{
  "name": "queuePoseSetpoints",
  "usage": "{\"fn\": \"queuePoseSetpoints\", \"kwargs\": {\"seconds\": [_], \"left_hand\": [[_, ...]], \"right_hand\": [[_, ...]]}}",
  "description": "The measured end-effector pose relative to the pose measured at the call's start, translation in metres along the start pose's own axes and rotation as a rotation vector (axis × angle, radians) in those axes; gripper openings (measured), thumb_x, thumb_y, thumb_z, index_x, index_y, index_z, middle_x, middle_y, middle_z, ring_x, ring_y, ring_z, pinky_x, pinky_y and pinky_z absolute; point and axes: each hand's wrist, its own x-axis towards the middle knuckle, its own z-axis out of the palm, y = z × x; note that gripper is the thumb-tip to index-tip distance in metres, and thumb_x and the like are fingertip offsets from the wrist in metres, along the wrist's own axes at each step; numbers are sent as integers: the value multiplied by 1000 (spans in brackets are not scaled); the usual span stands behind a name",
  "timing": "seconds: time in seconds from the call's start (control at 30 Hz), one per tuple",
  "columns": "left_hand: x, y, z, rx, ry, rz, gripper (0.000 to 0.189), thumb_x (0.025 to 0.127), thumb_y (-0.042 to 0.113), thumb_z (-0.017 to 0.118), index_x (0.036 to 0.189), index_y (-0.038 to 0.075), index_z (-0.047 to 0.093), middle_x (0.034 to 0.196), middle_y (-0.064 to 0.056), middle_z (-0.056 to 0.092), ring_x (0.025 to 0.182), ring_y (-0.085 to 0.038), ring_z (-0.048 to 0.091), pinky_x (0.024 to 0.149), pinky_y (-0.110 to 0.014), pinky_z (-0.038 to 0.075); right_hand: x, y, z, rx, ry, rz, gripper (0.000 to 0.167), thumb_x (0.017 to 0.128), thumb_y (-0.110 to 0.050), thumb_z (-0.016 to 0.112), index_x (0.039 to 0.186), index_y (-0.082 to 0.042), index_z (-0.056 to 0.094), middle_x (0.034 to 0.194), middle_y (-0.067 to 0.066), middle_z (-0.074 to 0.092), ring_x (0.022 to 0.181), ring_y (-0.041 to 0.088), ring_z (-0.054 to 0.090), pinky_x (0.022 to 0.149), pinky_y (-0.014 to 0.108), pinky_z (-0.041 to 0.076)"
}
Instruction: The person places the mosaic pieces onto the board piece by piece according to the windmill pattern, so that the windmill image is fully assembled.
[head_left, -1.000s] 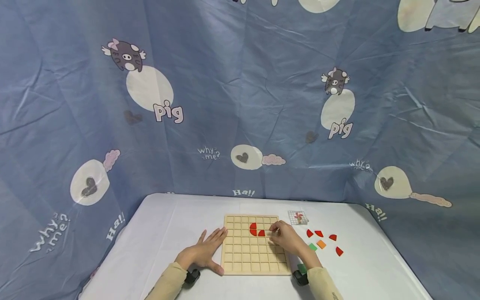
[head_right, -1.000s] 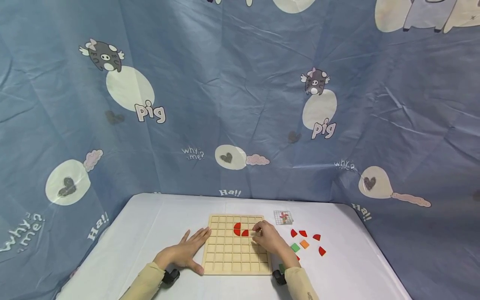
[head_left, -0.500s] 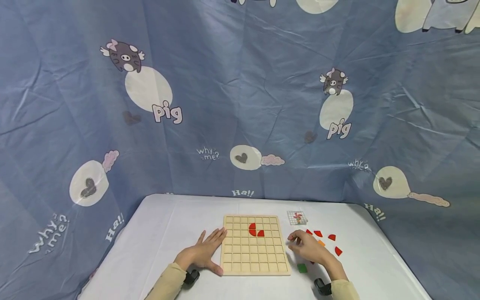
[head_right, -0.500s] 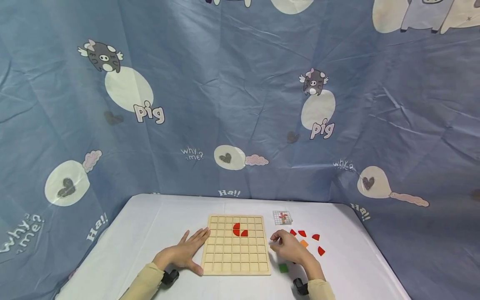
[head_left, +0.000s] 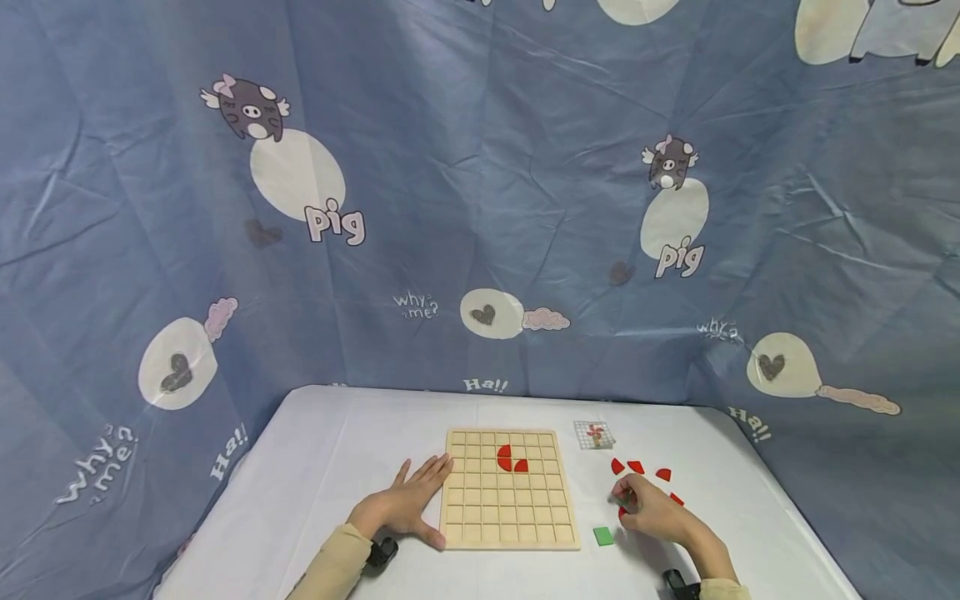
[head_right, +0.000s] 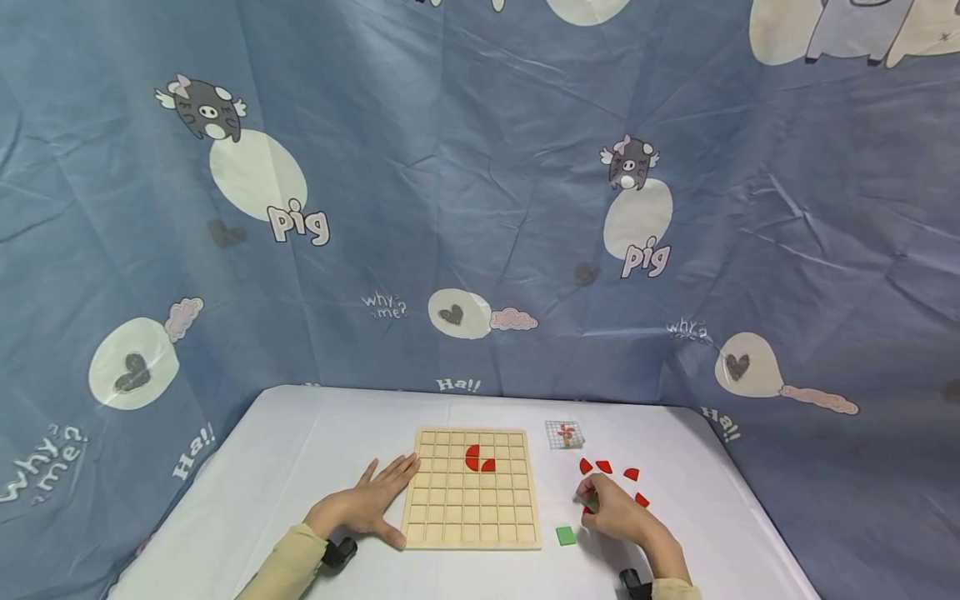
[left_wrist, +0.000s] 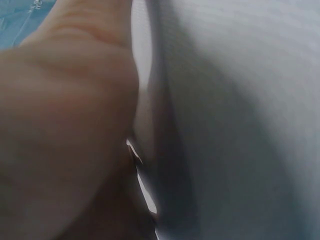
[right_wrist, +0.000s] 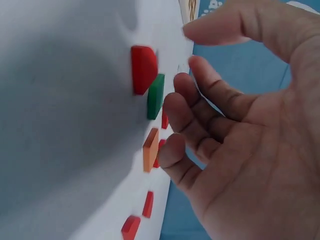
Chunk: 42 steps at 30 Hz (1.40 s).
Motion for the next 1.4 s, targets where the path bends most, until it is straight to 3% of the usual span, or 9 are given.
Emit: {"fn": "queuePoseSetpoints", "kwargs": {"seconds": [0.23,0.53,0.83,1.03,1.4], "left_hand": [[-1,1,0,5,4,1,132,59,69,74,155,7,9,164,-12,5,151,-32,7,118,-63,0],[0,0,2,16,7,1,133,58,73,71,156,8,7,164,-11,4,151,-32,6,118,-63,1],[-1,1,1,13,5,1,133,59,71,72,156,8,8,164,-11,4,151,-32,6,118,-63,0],[0,0,1,9,10,6,132,59,71,72,156,7,8,164,-11,5,151,-32,6,118,-64,0],[2,-1,2,2,10,3,132,59,70,73,156,8,8,164,-11,4,151,-32,6,118,-63,-1]], "right_hand": [[-5,11,-4,36,-62,-26,39,71,6,70,107,3,56,105,9,58,91,20,50,75,30,47],[-3,12,-1,-51,-13,70,34,71,3,77,100,-5,61,96,2,55,87,17,48,73,29,45],[-1,11,1,-36,0,79,28,73,1,76,96,-5,61,88,1,59,80,16,50,66,26,44],[5,11,6,-55,74,115,20,77,-4,77,89,-7,61,81,0,59,74,12,52,61,23,44],[15,6,17,-151,236,130,29,75,-19,83,75,-11,54,66,-2,52,61,11,46,50,22,35]]}}
